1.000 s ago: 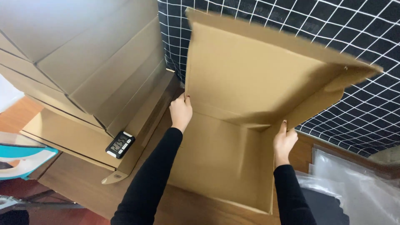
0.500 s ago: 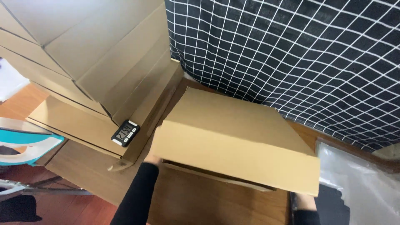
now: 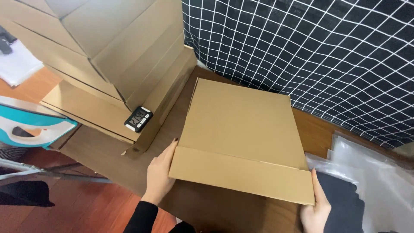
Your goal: Hanging clothes on a rack, packing garments into cardboard boxes, and folding clothes to be placed on hangers.
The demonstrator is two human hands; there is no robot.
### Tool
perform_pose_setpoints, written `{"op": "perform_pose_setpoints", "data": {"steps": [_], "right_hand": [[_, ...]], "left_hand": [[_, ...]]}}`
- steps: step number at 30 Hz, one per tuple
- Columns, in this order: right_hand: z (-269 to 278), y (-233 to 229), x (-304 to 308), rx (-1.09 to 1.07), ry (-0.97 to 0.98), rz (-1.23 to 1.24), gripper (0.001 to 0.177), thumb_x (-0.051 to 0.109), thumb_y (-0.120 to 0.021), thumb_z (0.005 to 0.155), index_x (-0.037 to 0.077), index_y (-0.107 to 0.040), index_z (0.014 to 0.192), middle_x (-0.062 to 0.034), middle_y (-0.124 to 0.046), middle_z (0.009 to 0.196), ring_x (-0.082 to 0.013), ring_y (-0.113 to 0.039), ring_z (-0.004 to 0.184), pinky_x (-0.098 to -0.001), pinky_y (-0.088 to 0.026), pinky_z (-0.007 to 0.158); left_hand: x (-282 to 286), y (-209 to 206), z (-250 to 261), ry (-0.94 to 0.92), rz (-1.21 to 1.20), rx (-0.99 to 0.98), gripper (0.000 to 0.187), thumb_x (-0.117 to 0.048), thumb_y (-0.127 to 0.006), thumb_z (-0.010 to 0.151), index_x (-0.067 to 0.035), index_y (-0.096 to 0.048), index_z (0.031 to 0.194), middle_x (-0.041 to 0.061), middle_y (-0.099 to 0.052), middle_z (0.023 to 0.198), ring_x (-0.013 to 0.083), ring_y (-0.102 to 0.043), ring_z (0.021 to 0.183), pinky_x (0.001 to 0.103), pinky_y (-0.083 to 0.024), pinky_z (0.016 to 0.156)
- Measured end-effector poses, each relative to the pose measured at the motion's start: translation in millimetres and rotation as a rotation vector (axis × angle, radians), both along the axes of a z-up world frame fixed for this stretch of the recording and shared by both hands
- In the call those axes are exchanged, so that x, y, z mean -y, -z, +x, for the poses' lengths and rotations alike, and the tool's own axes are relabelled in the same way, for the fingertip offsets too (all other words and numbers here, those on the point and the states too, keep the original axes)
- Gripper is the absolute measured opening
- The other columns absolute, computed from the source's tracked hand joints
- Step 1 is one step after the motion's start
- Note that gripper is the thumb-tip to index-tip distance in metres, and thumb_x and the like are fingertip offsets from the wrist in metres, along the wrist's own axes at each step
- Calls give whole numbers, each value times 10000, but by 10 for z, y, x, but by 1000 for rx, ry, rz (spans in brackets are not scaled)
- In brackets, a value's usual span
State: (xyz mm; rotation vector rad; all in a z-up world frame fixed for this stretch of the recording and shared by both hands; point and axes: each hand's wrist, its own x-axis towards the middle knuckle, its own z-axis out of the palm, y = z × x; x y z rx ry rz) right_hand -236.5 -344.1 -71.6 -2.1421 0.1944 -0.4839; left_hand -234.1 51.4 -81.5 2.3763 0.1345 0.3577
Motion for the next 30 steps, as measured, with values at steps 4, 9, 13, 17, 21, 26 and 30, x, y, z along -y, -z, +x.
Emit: {"op": "perform_pose_setpoints", "data": {"steps": [4,9,13,17,21,26,30], "right_hand": [[8,410,352,-55,-62,-348,740,47,-439,690,134,-464,1425,-103,-587,1290,-295,-551,1159,-349,-394,949],[167,1119,814,-312,-202,-454,849,-11,-517,636,237,-371,1435,-66,-450,1404,-293,-479,1222,-377,-358,991],[252,1150,1168,-895,-365,-450,924,340,-770,741,336,-207,1474,41,-271,1523,-101,-278,1404,-278,-212,1157],[298,-313,317,-1080,-167,-270,834,248,-785,768,505,-326,1414,114,-313,1522,-148,-394,1370,-345,-272,1159],[590,-334,-186,-476,-106,-372,697,415,-600,772,216,-395,1408,-78,-382,1467,-290,-363,1333,-417,-286,1069],[892,40,-1138,-117,-149,-719,636,525,-557,873,238,-414,1423,-54,-306,1520,-317,-149,1425,-654,-196,1043],[853,-4,-1459,-364,-256,-849,627,563,-420,911,262,-310,1451,-52,-212,1554,-310,-69,1448,-671,-159,1039]], "left_hand": [[-111,313,-116,5,274,-84,606,-133,-434,752,-135,-411,1357,68,-509,1356,283,-584,916,375,-412,655],[-153,926,-122,-65,514,-311,626,-81,-476,742,-171,-421,1359,74,-563,980,296,-512,866,396,-437,622],[-246,826,-125,-45,548,-543,661,-48,-486,762,-213,-352,1387,82,-547,1000,303,-540,937,440,-502,704],[-260,385,-13,-123,444,-366,517,-70,-504,784,-143,-482,1296,108,-597,1037,326,-566,940,478,-504,680],[167,-32,276,-204,389,-65,453,-200,-552,791,-132,-526,1239,107,-468,1351,294,-437,1219,529,-410,867],[846,-356,541,36,399,-9,499,-246,-642,830,-91,-516,1287,180,-421,1400,333,-337,1315,619,-232,1010],[921,-34,667,199,453,-129,550,-362,-492,916,-126,-384,1400,129,-199,1544,319,-131,1422,641,-66,1073]]}}
